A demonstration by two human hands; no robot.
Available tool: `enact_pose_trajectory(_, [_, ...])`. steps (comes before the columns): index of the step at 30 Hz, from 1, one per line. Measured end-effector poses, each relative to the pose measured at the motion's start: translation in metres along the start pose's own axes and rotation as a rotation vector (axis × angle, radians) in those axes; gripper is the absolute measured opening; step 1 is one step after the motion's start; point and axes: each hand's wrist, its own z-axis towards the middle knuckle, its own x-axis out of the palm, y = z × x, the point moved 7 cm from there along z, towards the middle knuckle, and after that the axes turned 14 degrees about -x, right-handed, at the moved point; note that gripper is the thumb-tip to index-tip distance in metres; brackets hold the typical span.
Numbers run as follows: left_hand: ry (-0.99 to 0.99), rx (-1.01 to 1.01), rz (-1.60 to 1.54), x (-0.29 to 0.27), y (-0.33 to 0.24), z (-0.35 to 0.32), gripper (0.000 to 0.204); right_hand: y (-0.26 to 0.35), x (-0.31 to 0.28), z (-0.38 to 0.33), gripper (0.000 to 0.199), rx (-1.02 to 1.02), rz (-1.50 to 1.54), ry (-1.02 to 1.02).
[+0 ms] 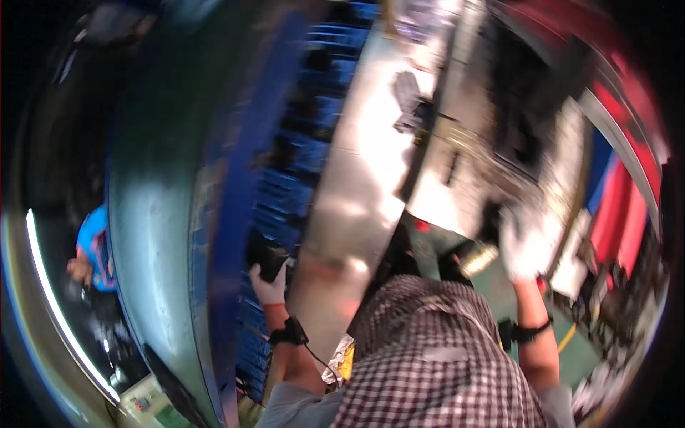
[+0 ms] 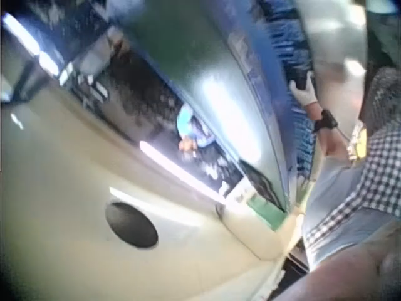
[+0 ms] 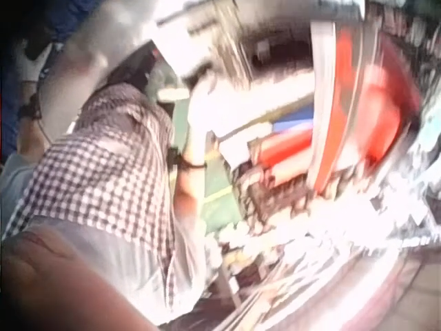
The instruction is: Operate a pneumatic or mechanical press to attach shoe soles to uppers.
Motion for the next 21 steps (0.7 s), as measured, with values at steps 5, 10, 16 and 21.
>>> enact_pose_trajectory(5, [0.619, -0.541, -0.423, 0.179, -0.024, -0.095, 0.071, 0.050, -0.008, 0.030, 0.026, -0.304, 0.461, -0.061])
enact_pose_trajectory(10, [1.160, -0.443, -0.043, 0.365, -0.070, -0.215, 0.097, 0.094, 0.018, 0.038, 0.070, -0.144, 0.977, 0.093])
enact_pose_trajectory(16, [1.163, 0.188, 0.315, 0.482, -0.144, -0.294, 0.092, -0.021, -0.006, 0.050, 0.072, 0.300, 1.272, -0.391])
enact_pose_trajectory(21, [0.950, 0.727, 0.032, 0.486, -0.230, -0.340, 0.077, -0.092, -0.020, 0.103, 0.068, 0.387, 0.297, -0.323])
